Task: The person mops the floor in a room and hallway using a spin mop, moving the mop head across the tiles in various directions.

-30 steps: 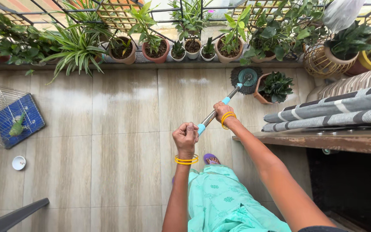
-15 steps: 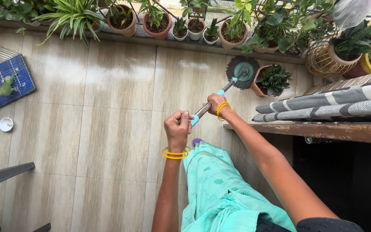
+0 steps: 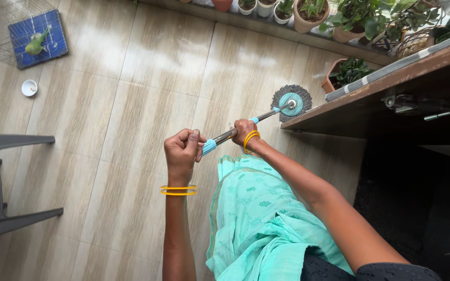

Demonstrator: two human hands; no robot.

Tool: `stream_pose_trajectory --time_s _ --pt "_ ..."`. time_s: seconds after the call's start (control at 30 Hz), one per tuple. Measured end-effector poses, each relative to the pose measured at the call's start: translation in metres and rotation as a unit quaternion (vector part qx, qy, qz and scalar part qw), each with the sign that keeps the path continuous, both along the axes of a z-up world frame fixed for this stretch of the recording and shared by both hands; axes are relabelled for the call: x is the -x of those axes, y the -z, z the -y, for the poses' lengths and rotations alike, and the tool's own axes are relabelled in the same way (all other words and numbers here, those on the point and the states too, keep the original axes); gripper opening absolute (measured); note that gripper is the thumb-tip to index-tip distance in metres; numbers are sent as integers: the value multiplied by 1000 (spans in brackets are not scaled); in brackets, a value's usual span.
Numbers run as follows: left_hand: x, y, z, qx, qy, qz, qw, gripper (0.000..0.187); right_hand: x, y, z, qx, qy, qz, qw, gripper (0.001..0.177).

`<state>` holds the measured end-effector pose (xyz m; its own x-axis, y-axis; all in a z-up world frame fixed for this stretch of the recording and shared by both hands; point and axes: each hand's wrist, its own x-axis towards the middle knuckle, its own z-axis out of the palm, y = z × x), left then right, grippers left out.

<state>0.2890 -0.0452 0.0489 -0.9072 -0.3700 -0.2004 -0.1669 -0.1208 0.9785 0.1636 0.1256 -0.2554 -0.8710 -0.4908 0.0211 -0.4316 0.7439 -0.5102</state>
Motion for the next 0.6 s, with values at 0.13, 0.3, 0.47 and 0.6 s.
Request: stream_pose_trajectory --time_s 0.13,0.3,0.47,0.6 --pt "-64 -20 20 15 -60 -14 998 29 -54 -1 46 50 -45 -10 998 20" --pt "-121 -37 42 95 -163 -30 982 31 -88 -25 108 96 -133 10 986 9" --pt "-121 -1 26 31 -274 -142 951 31 -64 -22 115 52 -206 -21 977 15" --pt "-91 28 12 -14 -325 -172 930 34 -26 -7 91 20 -217 -15 976 18"
